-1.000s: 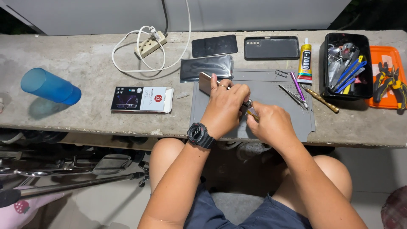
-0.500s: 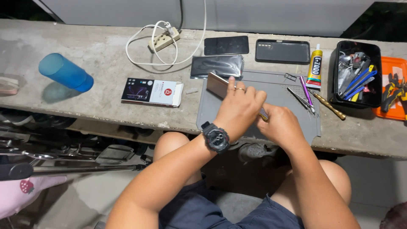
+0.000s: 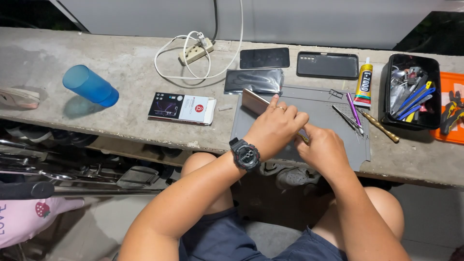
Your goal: Removing the back panel of a smartphone using a thin plastic prying tool to slice through adhesive.
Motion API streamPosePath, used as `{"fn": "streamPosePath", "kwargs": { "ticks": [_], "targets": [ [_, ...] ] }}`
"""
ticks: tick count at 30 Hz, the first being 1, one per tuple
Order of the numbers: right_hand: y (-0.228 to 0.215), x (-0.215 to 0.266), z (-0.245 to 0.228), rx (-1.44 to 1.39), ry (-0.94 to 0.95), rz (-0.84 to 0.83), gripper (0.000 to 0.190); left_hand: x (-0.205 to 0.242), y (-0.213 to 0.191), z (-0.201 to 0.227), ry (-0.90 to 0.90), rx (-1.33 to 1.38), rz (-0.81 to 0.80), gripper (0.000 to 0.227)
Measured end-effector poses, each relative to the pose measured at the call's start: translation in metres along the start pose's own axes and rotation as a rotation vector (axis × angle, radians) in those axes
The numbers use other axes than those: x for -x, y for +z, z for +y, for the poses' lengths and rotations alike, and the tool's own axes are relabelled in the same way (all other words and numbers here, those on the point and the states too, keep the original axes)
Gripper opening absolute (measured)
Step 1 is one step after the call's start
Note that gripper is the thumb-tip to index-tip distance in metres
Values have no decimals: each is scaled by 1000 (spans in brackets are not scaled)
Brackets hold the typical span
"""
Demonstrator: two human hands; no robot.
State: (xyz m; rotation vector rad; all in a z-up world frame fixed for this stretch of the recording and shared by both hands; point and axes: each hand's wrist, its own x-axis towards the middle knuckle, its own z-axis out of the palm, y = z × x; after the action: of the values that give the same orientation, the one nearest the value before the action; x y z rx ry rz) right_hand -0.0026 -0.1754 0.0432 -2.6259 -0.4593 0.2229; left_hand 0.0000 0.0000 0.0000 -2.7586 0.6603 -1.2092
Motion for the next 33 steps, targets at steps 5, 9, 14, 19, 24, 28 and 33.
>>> {"fn": "streamPosePath", "kwargs": {
  "ticks": [5, 9, 14, 19, 24, 28, 33],
  "targets": [
    [-8, 5, -10, -16, 0, 14, 23, 3, -12, -4, 6, 11, -47, 38],
    [-4, 5, -6, -5, 10, 3, 22, 3, -17, -4, 18, 12, -90, 42],
    [-2, 5, -7, -2, 3, 27, 22, 3, -20, -4, 25, 17, -119, 43],
    [-4, 8, -9, 10, 5, 33, 23, 7, -17, -9, 46, 71, -157, 44],
    [-6, 8, -11, 4, -10, 41, 19, 15, 0, -16, 40, 149, -138, 45],
    [8, -2, 9, 24, -40, 51, 19, 17, -3, -20, -55, 375, -163, 33],
    [10, -2, 11, -9, -29, 52, 21, 11, -13, -17, -139, 507, -147, 23]
  ]
}}
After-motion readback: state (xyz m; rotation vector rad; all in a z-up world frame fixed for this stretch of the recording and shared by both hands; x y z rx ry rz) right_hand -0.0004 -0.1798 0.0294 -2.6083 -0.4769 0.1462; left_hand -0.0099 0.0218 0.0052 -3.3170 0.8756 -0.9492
